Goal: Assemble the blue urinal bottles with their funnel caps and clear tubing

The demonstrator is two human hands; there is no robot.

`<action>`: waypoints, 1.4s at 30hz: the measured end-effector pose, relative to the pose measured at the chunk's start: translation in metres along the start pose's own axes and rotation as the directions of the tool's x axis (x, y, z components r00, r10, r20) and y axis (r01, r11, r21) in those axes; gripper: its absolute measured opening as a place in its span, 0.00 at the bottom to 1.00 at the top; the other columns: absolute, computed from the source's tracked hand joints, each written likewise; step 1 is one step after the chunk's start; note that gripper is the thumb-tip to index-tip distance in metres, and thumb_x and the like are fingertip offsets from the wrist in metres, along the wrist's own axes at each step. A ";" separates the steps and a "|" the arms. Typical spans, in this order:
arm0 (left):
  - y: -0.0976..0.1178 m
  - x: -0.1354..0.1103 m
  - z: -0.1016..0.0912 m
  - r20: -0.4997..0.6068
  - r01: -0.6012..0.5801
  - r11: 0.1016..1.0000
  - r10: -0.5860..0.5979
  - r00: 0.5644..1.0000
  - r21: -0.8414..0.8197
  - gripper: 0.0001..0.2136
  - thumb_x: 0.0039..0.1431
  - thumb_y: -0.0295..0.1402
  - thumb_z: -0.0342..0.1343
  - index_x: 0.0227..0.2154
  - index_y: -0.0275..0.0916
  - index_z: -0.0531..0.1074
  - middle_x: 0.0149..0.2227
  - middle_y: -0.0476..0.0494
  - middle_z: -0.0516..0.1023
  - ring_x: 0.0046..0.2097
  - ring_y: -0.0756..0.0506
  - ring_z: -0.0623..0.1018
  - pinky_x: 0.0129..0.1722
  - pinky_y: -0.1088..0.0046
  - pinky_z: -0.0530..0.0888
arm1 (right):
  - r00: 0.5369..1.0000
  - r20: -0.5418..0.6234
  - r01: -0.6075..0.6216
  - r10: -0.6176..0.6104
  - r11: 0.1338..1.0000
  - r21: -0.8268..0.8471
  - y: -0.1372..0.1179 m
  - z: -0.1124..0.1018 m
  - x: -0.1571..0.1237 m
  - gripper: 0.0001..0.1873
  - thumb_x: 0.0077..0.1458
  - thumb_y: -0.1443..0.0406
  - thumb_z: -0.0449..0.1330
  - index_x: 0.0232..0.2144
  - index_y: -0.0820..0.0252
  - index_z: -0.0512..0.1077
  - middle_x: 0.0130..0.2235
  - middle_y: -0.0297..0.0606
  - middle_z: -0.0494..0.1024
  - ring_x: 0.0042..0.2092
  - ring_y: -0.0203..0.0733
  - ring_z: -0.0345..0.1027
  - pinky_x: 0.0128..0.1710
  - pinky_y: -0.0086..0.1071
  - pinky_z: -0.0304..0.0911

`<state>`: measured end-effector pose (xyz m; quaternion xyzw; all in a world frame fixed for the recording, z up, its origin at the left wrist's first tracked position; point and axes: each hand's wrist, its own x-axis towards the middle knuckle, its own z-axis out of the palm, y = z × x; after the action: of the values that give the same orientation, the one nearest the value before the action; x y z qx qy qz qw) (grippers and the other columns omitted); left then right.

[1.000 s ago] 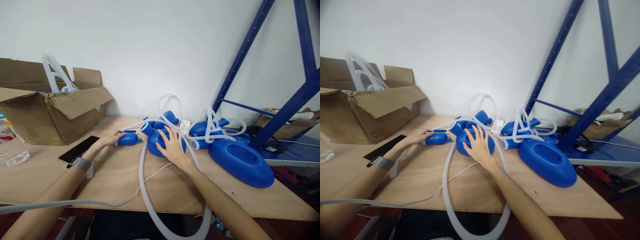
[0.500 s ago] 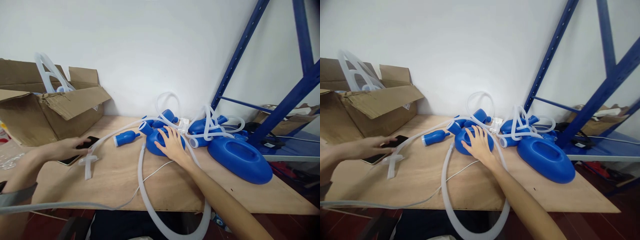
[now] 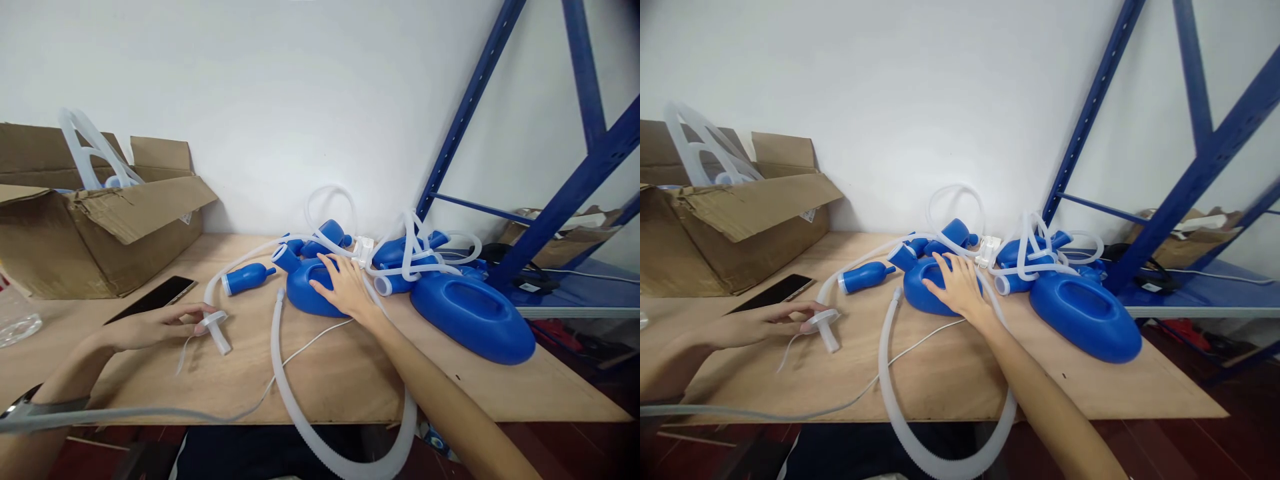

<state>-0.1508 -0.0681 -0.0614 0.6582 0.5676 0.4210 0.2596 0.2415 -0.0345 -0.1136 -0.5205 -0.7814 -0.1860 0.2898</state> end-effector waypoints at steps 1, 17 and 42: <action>0.003 0.002 0.001 -0.010 0.003 1.000 -0.003 1.000 -0.018 0.30 0.44 0.60 0.62 0.49 0.53 0.79 0.33 0.47 0.83 0.40 0.38 0.80 0.35 0.64 0.78 | 1.000 -0.003 -0.004 0.004 1.000 0.010 0.001 0.001 0.000 0.32 0.67 0.48 0.54 0.65 0.60 0.66 0.62 0.52 0.72 0.60 0.58 0.66 0.60 0.51 0.57; 0.038 0.070 0.064 0.144 -0.057 0.917 0.123 0.982 -0.394 0.21 0.41 0.44 0.75 0.31 0.40 0.73 0.46 0.42 0.82 0.43 0.41 0.83 0.39 0.67 0.79 | 0.998 0.038 0.039 -0.046 0.987 0.155 -0.001 -0.011 0.001 0.26 0.66 0.54 0.58 0.62 0.56 0.69 0.59 0.48 0.73 0.59 0.56 0.67 0.61 0.51 0.59; 0.030 0.070 0.105 0.195 -0.530 0.814 0.495 0.847 0.235 0.29 0.71 0.52 0.43 0.66 0.44 0.69 0.35 0.43 0.70 0.41 0.40 0.71 0.50 0.57 0.71 | 0.998 0.050 0.023 -0.031 0.989 0.146 -0.003 -0.011 0.001 0.26 0.66 0.53 0.58 0.61 0.56 0.69 0.59 0.48 0.73 0.58 0.56 0.67 0.59 0.50 0.60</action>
<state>-0.0455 0.0071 -0.0727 0.8417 0.4053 0.3486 0.0754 0.2416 -0.0419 -0.1045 -0.4922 -0.8070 -0.1189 0.3039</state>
